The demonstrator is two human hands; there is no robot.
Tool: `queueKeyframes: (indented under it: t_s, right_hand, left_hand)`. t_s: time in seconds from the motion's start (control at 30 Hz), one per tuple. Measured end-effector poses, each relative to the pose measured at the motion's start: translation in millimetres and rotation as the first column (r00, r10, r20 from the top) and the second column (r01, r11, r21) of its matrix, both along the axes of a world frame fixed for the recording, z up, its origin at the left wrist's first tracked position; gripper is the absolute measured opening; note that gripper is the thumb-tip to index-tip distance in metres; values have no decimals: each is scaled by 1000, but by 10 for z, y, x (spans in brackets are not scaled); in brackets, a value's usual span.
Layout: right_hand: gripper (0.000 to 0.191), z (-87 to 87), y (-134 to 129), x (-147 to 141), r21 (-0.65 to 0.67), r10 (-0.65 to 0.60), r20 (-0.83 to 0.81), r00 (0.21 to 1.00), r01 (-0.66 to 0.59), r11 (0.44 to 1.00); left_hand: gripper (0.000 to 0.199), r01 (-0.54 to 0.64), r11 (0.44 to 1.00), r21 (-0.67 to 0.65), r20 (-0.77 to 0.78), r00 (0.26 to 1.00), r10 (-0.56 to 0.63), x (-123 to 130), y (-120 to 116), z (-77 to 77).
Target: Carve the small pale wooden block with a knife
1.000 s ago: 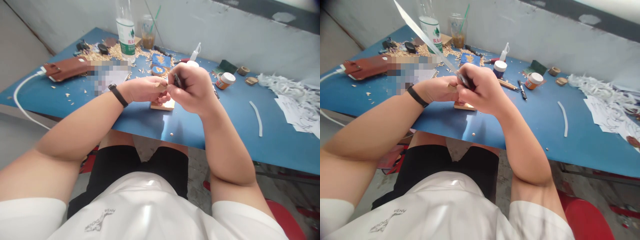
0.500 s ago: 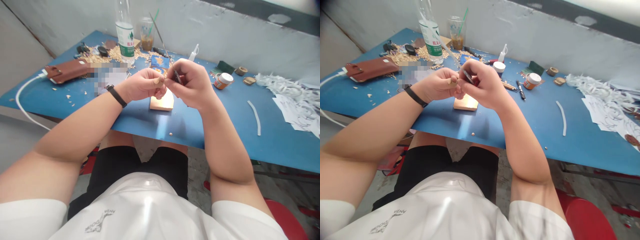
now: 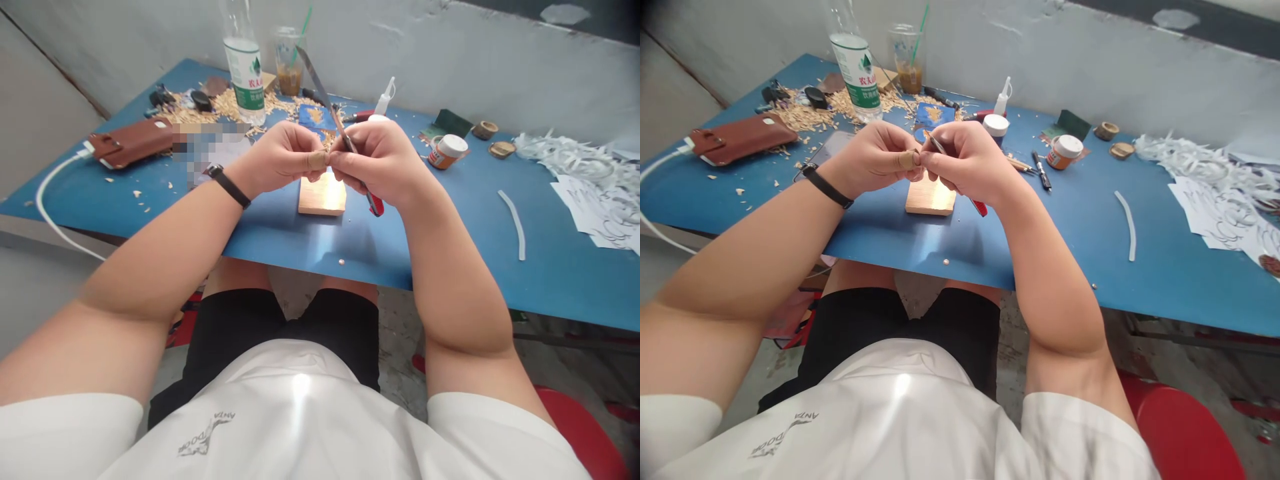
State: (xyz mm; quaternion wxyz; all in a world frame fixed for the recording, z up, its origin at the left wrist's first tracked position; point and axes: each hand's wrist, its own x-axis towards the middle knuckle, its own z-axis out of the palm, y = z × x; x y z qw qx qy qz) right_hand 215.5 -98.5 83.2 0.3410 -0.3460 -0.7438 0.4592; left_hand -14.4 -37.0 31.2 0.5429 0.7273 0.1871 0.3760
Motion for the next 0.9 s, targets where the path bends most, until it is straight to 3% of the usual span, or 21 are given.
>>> queueKeyframes:
  t_s: [0.1,0.23,0.33,0.4,0.47,0.63,0.9]
  right_hand:
    - [33,26,5,-16,4,-36,30,999,35,999]
    - [24,20,93,5,5,-268,179,947,271,963]
    - [23,-27,192,86,28,-402,448,798,437,899]
    - [37,-76,249,134,17,-377,621,687,469,883]
    - [43,-122,277,138,-13,-318,711,627,464,886]
    - [42,-160,209,-10,-58,-276,694,665,434,899]
    - [36,-256,263,-30,-164,-402,498,769,539,826]
  left_hand:
    - [77,-52,997,60,-34,998,54,3,-7,22]
    - [74,-118,981,153,-112,984,135,-11,35,25]
    - [62,-158,968,197,-185,963,195,-32,98,-27]
    - [47,-172,959,224,-237,945,224,-43,131,-79]
    - [35,-164,950,267,-286,928,240,-47,148,-130]
    - [28,-100,923,371,-399,880,256,-30,148,-202]
    - [29,-111,930,350,-423,868,262,-35,207,-246]
